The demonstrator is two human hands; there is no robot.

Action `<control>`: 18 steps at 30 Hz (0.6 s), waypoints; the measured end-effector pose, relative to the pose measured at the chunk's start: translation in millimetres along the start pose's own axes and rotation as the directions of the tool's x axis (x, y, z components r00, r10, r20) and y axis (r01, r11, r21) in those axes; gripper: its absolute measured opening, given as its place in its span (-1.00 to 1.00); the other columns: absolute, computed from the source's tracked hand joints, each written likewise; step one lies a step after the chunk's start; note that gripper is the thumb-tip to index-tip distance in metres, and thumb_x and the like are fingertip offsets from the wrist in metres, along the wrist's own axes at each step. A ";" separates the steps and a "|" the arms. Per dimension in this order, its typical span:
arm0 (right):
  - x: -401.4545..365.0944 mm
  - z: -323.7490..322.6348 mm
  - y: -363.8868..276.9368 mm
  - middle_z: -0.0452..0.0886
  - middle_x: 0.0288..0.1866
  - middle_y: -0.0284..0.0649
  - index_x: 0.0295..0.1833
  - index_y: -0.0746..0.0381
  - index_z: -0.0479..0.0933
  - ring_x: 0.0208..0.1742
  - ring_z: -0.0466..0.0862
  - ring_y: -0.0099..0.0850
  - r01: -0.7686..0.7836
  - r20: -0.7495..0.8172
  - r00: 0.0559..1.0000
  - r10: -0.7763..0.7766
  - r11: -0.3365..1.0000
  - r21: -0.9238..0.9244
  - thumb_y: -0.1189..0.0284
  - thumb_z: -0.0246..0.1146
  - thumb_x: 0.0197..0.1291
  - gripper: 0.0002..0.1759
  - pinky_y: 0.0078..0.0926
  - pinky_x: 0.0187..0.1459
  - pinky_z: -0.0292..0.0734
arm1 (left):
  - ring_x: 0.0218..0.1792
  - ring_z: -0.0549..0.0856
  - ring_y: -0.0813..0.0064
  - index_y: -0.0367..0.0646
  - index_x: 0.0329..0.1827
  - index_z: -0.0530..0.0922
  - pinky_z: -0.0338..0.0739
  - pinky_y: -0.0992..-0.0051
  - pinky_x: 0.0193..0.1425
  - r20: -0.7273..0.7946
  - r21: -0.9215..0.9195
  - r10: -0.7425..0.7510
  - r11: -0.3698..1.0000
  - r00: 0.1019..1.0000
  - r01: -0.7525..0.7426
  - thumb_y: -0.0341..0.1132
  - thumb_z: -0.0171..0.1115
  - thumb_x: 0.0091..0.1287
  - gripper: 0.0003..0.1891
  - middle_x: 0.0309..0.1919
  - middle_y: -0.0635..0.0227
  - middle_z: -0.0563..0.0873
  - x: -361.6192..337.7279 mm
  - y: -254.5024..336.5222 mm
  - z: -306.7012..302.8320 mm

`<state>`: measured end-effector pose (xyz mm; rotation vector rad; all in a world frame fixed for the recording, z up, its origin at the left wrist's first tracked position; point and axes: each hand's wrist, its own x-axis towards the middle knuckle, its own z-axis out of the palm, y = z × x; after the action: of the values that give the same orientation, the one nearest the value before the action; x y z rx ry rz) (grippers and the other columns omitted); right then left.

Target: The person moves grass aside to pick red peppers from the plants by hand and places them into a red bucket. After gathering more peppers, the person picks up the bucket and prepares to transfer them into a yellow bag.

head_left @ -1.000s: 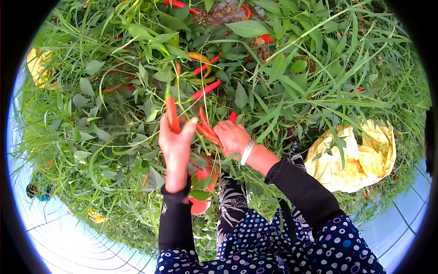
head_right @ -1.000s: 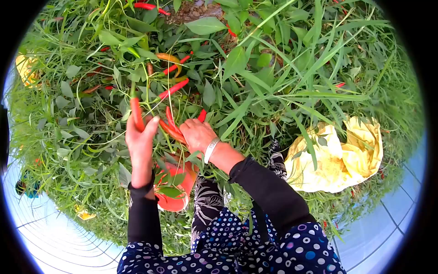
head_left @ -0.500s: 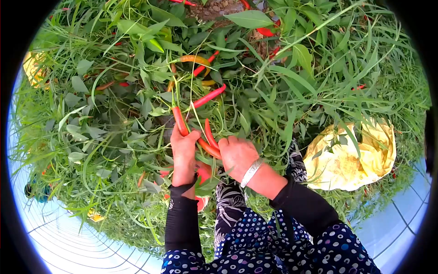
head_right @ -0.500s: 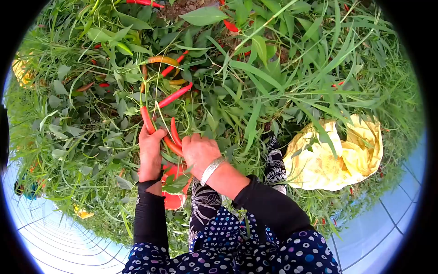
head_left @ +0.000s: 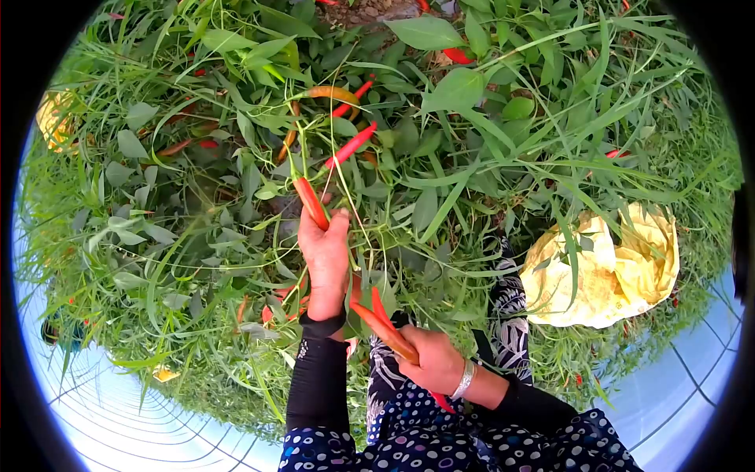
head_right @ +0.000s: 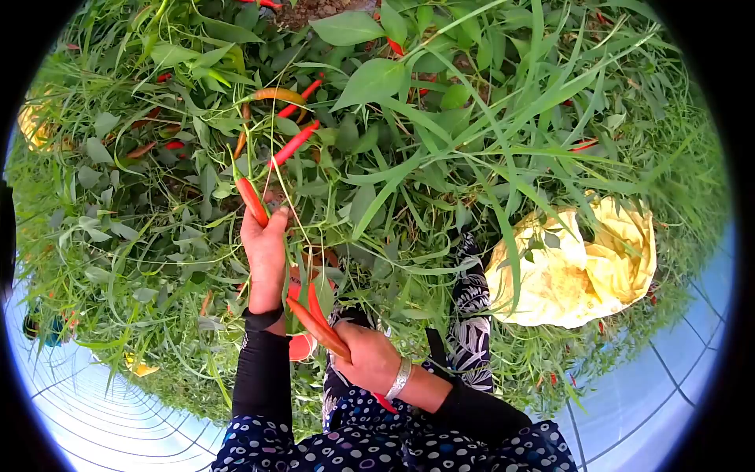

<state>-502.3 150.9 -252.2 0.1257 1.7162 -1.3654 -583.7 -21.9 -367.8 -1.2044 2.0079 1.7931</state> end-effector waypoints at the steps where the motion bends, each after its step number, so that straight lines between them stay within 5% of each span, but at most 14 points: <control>1: -6.6 -4.7 4.8 0.51 -0.52 -0.11 -0.22 0.27 0.44 -0.49 0.56 -0.15 0.018 0.036 0.999 -0.019 0.999 0.031 0.51 0.20 -0.06 -0.78 -0.32 -0.40 0.47 | -0.39 0.47 0.70 -0.30 0.08 0.38 0.40 0.70 -0.32 -0.004 -0.024 -0.008 1.000 1.000 0.008 -0.56 0.17 0.15 -0.60 -0.35 0.45 0.52 0.1 2.8 1.6; 3: -6.1 -24.7 10.2 0.55 -0.39 -0.12 -0.09 0.29 0.41 -0.40 0.60 -0.20 0.040 0.008 0.999 -0.042 0.990 0.133 0.54 0.20 -0.06 -0.66 -0.39 -0.29 0.52 | -0.40 0.46 0.71 -0.30 0.09 0.38 0.40 0.70 -0.32 0.000 0.007 0.012 1.000 1.000 -0.012 -0.56 0.16 0.15 -0.60 -0.36 0.46 0.51 -0.6 0.3 1.1; 5: 20.8 -56.7 -10.9 0.53 -0.41 -0.31 0.02 0.33 0.42 -0.40 0.57 -0.49 0.117 -0.159 0.987 -0.039 0.845 0.521 0.54 0.24 -0.04 -0.58 -0.57 -0.28 0.49 | -0.40 0.46 0.72 -0.29 0.10 0.38 0.39 0.70 -0.31 0.009 0.036 0.029 0.999 1.000 -0.030 -0.56 0.16 0.15 -0.59 -0.36 0.47 0.51 -4.5 -6.0 1.0; 7: 60.3 -91.8 -31.8 0.49 -0.42 -0.42 0.00 0.38 0.45 -0.36 0.51 -0.63 0.187 -0.308 0.951 -0.038 0.863 0.470 0.54 0.27 -0.03 -0.59 -0.66 -0.27 0.46 | -0.40 0.45 0.73 -0.29 0.12 0.38 0.38 0.72 -0.30 0.006 -0.007 0.022 1.000 1.000 -0.022 -0.55 0.16 0.15 -0.58 -0.38 0.49 0.51 -7.8 -12.4 -1.7; 11: 170.8 -114.6 -44.6 0.54 -0.46 -0.26 -0.15 0.33 0.51 -0.39 0.58 -0.45 0.373 -0.235 0.906 -0.351 0.926 0.059 0.49 0.29 -0.09 -0.68 -0.51 -0.26 0.50 | -0.41 0.45 0.75 -0.29 0.11 0.38 0.38 0.72 -0.33 0.004 -0.039 0.052 0.998 0.999 -0.052 -0.56 0.16 0.16 -0.59 -0.41 0.51 0.53 -11.0 -20.5 -2.9; 13: 216.1 -94.0 -46.4 0.58 -0.42 -0.07 -0.27 0.29 0.52 -0.30 0.62 -0.18 0.454 -0.078 0.855 -0.513 0.813 -0.365 0.47 0.23 -0.13 -0.77 -0.29 -0.21 0.50 | -0.42 0.45 0.75 -0.28 0.12 0.37 0.38 0.71 -0.33 0.018 0.003 0.034 0.999 0.999 -0.035 -0.56 0.16 0.16 -0.59 -0.40 0.50 0.54 -12.3 -16.8 -3.6; 16: 255.3 -61.1 -36.7 0.51 -0.40 -0.08 -0.32 0.28 0.48 -0.31 0.54 -0.05 0.465 0.224 0.883 -0.412 0.703 -0.538 0.48 0.21 -0.18 -0.79 -0.21 -0.22 0.45 | -0.43 0.43 0.75 -0.26 0.12 0.36 0.37 0.70 -0.34 0.033 -0.047 0.068 0.997 0.997 -0.067 -0.57 0.15 0.17 -0.59 -0.39 0.50 0.55 -12.7 -18.9 -4.8; 18: 253.3 -52.4 -31.9 0.52 -0.39 -0.08 -0.32 0.29 0.48 -0.28 0.56 -0.07 0.432 0.263 0.901 -0.344 0.758 -0.489 0.52 0.20 -0.21 -0.78 -0.22 -0.21 0.45 | -0.42 0.43 0.75 -0.26 0.12 0.36 0.37 0.70 -0.33 0.026 -0.074 0.078 0.994 0.997 -0.076 -0.57 0.15 0.18 -0.59 -0.38 0.50 0.55 -12.6 -22.2 -7.8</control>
<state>-697.9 71.8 -405.1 -0.6839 1.9906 -1.0759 -557.8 -22.1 -374.5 -1.1293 2.0156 1.9235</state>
